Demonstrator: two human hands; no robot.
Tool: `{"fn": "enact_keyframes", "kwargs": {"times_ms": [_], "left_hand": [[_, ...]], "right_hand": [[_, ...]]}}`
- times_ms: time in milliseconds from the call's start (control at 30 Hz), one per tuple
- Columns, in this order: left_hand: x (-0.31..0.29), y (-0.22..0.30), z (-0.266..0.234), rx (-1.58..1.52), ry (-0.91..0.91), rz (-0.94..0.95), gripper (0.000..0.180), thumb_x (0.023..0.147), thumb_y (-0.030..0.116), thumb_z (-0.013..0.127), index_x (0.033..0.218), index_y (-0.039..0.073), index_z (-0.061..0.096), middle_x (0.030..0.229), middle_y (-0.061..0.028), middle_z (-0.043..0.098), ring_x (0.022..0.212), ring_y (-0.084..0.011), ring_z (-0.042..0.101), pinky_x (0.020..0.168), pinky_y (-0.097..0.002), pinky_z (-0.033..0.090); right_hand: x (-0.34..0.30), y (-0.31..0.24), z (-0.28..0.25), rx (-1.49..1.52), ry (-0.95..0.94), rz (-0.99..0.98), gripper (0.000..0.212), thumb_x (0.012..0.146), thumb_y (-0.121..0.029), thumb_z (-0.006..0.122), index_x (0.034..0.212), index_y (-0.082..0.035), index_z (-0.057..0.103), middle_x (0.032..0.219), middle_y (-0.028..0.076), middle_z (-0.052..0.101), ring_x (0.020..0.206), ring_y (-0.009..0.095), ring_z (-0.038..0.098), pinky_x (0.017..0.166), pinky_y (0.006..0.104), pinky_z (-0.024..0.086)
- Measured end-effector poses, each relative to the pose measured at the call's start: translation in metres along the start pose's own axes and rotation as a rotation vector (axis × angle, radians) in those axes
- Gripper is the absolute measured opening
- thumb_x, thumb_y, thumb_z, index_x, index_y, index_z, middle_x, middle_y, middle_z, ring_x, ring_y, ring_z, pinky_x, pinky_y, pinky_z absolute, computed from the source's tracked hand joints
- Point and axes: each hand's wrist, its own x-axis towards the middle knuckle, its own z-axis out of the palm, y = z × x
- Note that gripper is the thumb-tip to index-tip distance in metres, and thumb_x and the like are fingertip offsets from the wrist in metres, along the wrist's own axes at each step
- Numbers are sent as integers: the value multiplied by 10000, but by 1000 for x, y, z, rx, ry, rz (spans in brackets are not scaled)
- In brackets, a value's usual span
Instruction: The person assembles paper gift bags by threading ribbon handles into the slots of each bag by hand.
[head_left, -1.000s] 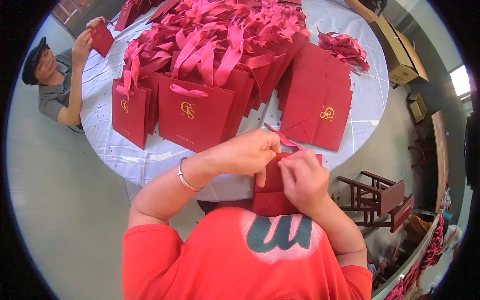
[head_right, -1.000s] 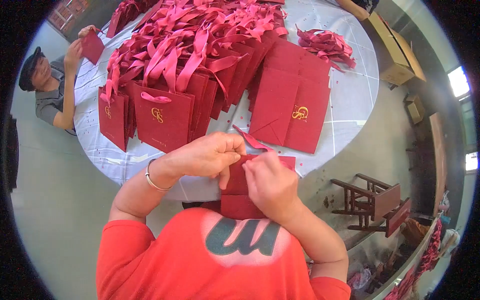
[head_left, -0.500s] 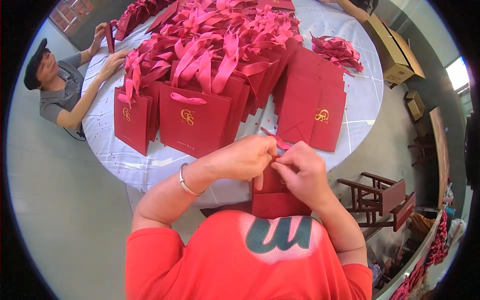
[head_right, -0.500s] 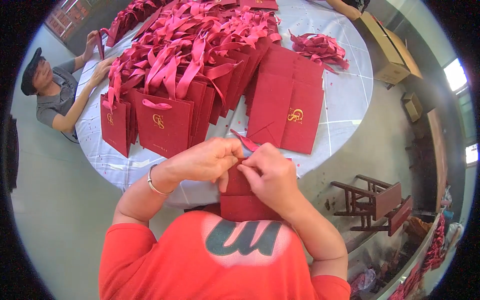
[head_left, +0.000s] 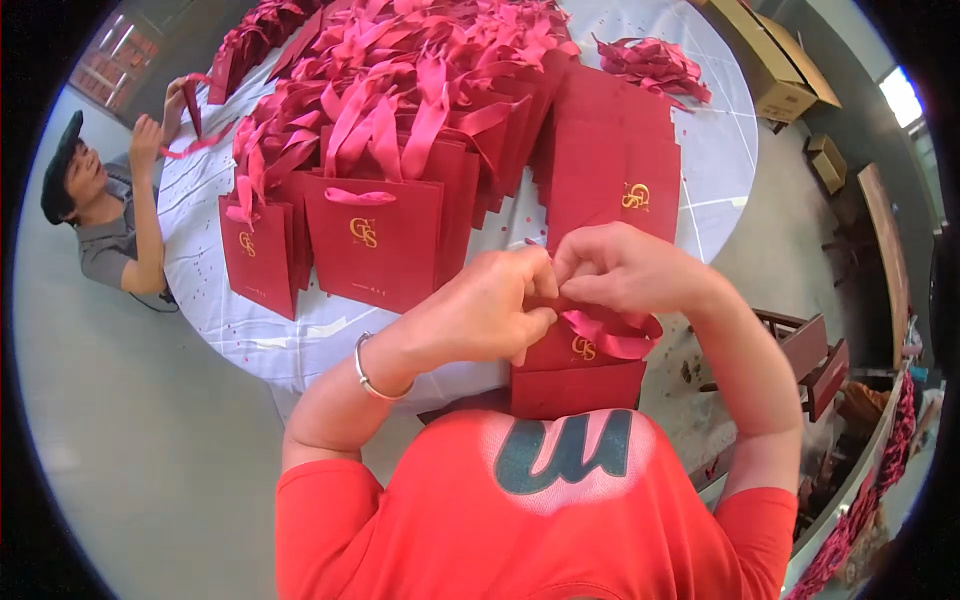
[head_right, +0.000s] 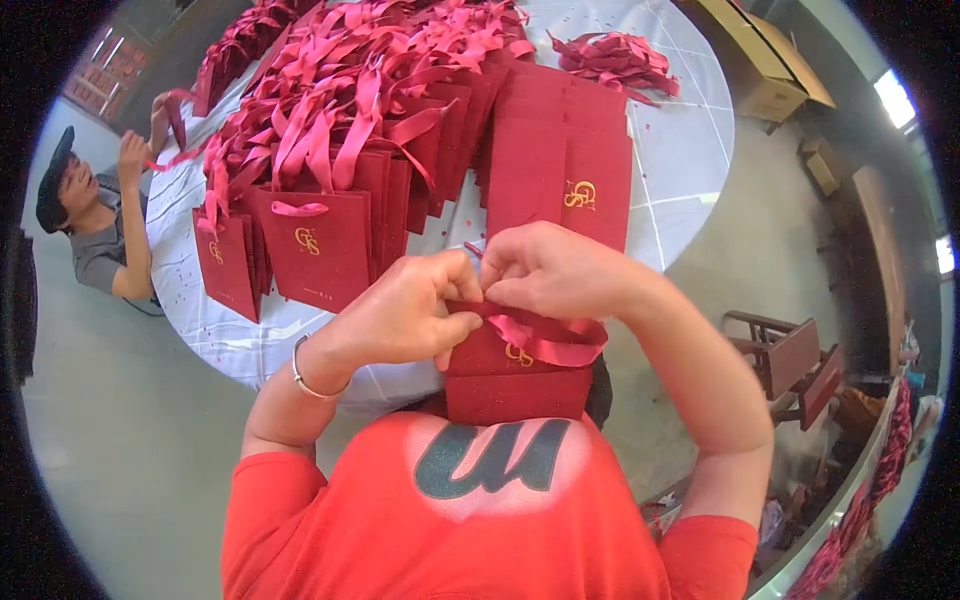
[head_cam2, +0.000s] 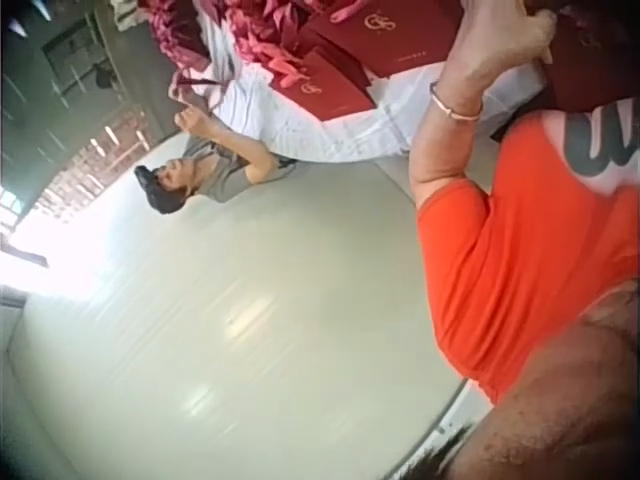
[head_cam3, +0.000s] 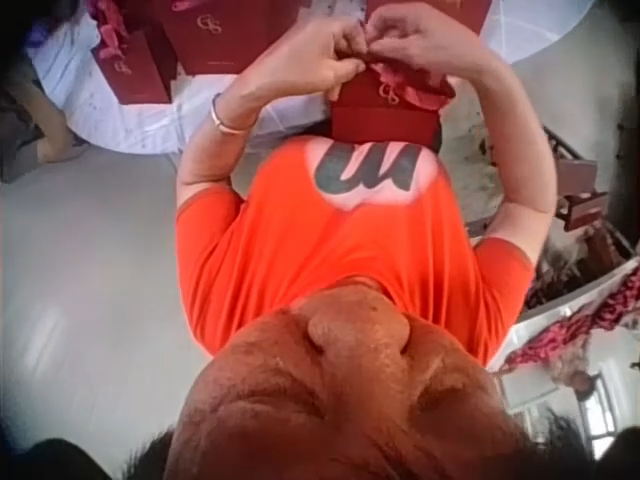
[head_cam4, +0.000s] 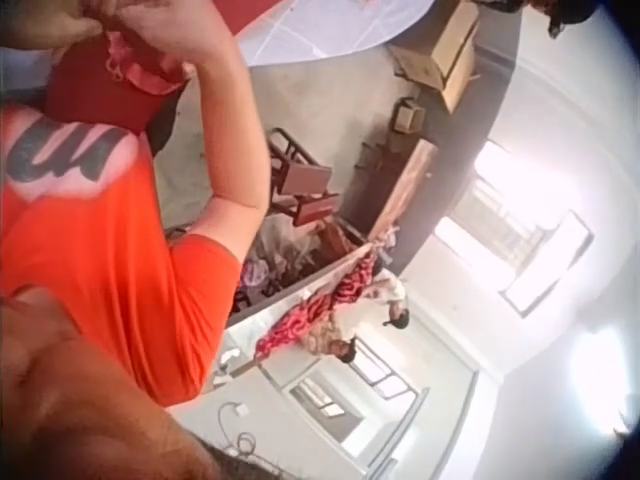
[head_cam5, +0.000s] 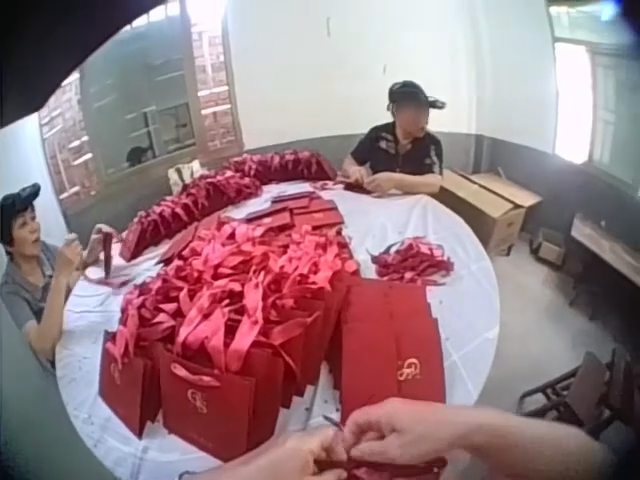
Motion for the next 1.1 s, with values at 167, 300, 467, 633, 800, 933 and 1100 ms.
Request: {"fn": "enact_keyframes", "kwargs": {"times_ms": [167,300,467,633,800,933,1100], "left_hand": [[-4,7,3,-16,-2,43,157,838,-36,644,897,-25,499,711,-93,644,586,-150,685,494,-268,495],[-6,10,5,0,-17,-5,170,825,-58,650,888,-21,497,731,-92,650,620,-159,705,512,-259,506],[-12,9,9,8,-32,38,184,817,-80,651,889,-9,498,728,-66,633,618,-156,706,512,-250,504],[-9,6,4,28,-45,27,192,814,-77,653,888,1,494,724,-40,621,598,-137,692,501,-239,487],[-6,7,10,8,-67,65,220,794,-46,688,921,11,517,700,-48,630,542,-95,652,490,-239,464],[-3,2,14,346,15,345,304,748,18,757,977,33,558,617,-82,592,459,-106,580,484,-267,440],[2,-6,17,388,114,383,317,736,62,787,977,40,583,554,-87,562,470,-148,578,497,-282,430]], "right_hand": [[24,6,-21,37,-385,135,116,871,-65,650,982,-32,641,673,-21,572,529,45,469,472,201,346],[32,23,-18,221,-362,286,145,770,-47,691,904,-22,642,674,-18,574,497,52,439,441,215,299],[29,20,-6,185,-308,293,193,715,-19,708,895,-24,639,643,-23,556,487,51,430,423,226,281],[24,27,10,291,-30,183,210,680,29,714,848,-54,617,630,-22,554,498,54,460,424,219,304],[25,36,8,431,92,163,245,679,68,707,865,-41,589,673,11,578,507,67,495,429,210,348],[31,43,6,492,102,139,265,691,87,702,894,-29,576,707,34,591,518,78,531,434,209,388],[34,42,8,315,313,-67,234,722,57,734,868,-40,579,707,27,610,544,79,569,447,220,422]]}}
